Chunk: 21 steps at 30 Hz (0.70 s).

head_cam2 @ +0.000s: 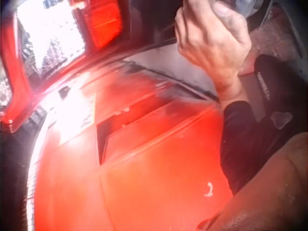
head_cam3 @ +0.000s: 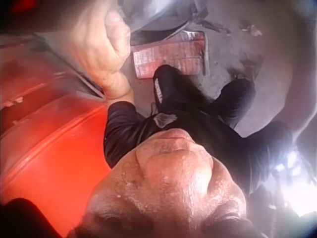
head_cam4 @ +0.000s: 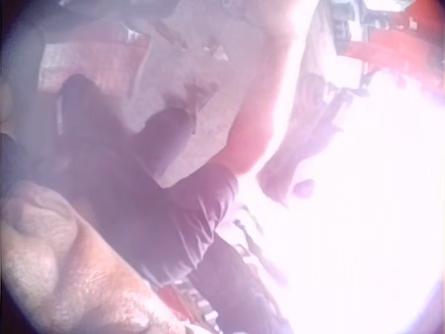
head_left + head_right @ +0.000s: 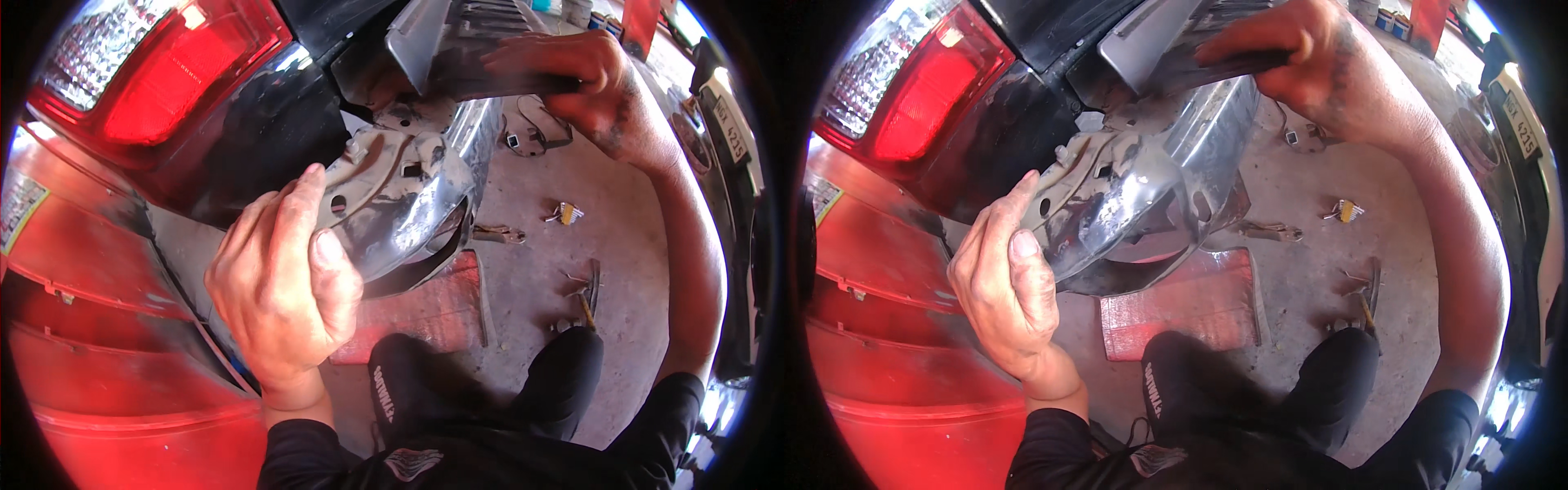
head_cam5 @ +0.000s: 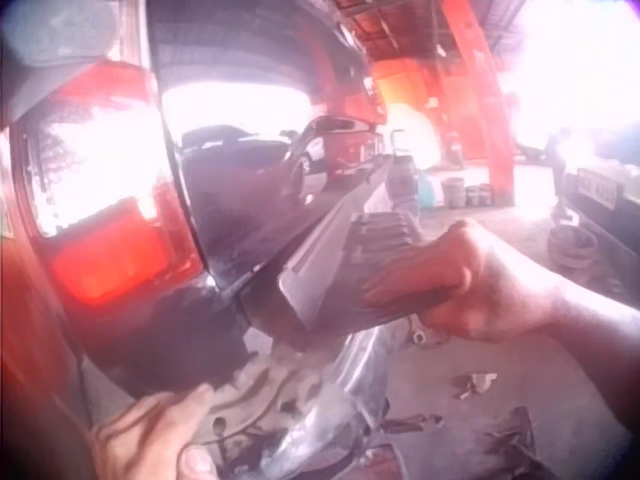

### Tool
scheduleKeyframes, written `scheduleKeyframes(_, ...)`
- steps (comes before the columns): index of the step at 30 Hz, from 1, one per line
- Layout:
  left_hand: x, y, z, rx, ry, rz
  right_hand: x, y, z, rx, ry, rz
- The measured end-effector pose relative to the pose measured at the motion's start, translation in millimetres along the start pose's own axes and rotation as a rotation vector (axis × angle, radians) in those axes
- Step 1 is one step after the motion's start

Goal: The person uses a hammer and a metal pipe to tap and reshape a detached black car bumper. They repeatedly align the bumper to the rear of a black car, tap it into place, and adjust its fit.

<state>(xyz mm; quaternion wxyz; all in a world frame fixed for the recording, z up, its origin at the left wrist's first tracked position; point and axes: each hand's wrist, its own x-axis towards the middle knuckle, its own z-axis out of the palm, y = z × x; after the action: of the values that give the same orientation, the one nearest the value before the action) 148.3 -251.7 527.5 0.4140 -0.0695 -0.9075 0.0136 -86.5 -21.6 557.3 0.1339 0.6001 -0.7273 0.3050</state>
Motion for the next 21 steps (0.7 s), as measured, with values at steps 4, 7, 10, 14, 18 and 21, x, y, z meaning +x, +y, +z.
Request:
scheduleKeyframes(4,-1.5,-1.7,-3.1,-0.01,-0.018,-0.014,-7.6,-4.6,-7.1,-0.193,0.071,-0.025)
scheduleKeyframes(7,-1.8,-1.0,-4.6,0.002,-0.016,-0.02,-8.7,6.7,-12.8,0.152,0.061,0.042)
scheduleKeyframes(10,-0.4,1.9,-2.3,0.053,0.004,-0.041,-2.5,7.2,-14.4,0.162,0.025,0.058)
scheduleKeyframes(14,0.6,1.1,-0.2,0.027,0.039,-0.04,1.2,4.2,-25.6,0.11,-0.031,0.056)
scheduleKeyframes(18,-5.7,-2.1,2.4,0.056,0.073,-0.058,6.2,-10.1,-9.8,0.199,0.016,0.19)
scheduleKeyframes(21,-5.2,-0.3,5.0,0.043,0.085,-0.072,8.6,-6.5,-18.3,0.084,-0.057,0.181)
